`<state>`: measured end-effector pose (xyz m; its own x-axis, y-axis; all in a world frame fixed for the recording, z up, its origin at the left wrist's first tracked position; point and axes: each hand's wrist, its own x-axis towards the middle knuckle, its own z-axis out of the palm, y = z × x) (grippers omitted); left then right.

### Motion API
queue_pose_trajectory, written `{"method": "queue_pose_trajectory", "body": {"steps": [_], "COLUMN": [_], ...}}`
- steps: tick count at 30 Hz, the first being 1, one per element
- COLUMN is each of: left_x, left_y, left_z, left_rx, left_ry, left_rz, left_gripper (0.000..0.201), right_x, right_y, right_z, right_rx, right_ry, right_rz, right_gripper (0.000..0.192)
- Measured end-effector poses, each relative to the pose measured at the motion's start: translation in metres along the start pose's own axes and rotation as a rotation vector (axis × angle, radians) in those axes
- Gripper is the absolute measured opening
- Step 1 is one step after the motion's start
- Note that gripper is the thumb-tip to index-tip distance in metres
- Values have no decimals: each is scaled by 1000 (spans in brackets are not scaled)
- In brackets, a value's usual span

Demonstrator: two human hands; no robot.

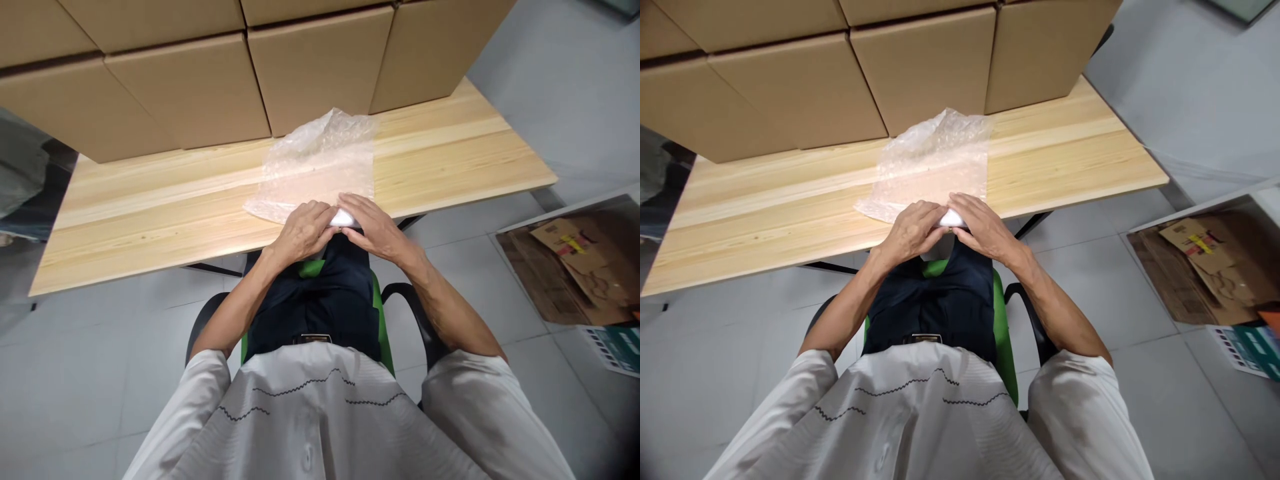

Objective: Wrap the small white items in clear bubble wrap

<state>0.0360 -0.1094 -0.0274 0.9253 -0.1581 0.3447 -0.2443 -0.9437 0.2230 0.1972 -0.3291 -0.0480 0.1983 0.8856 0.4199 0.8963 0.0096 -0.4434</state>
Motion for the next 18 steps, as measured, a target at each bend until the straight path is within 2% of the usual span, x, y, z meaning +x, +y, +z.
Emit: {"method": "queue_pose_trajectory", "body": {"steps": [4,10,14,18], "left_x": [-4,-3,4,20], "left_y": [2,3,0,-10], "left_z": [-3,-8,-20,-39], "left_rx": [56,122,35,-119], "left_ry": [-13,-82,-109,-195], "left_rz": [36,62,78,39], "left_gripper": [54,50,54,55], "right_x": [-6,-11,-11,-6], "right_y": [-4,-12,-12,-12], "right_z": [8,14,13,8], "right_rx": [-47,-157,-168,-102], "right_ry": [91,146,173,188], "right_rz": [0,79,102,110], "right_gripper": [56,47,47,47]}}
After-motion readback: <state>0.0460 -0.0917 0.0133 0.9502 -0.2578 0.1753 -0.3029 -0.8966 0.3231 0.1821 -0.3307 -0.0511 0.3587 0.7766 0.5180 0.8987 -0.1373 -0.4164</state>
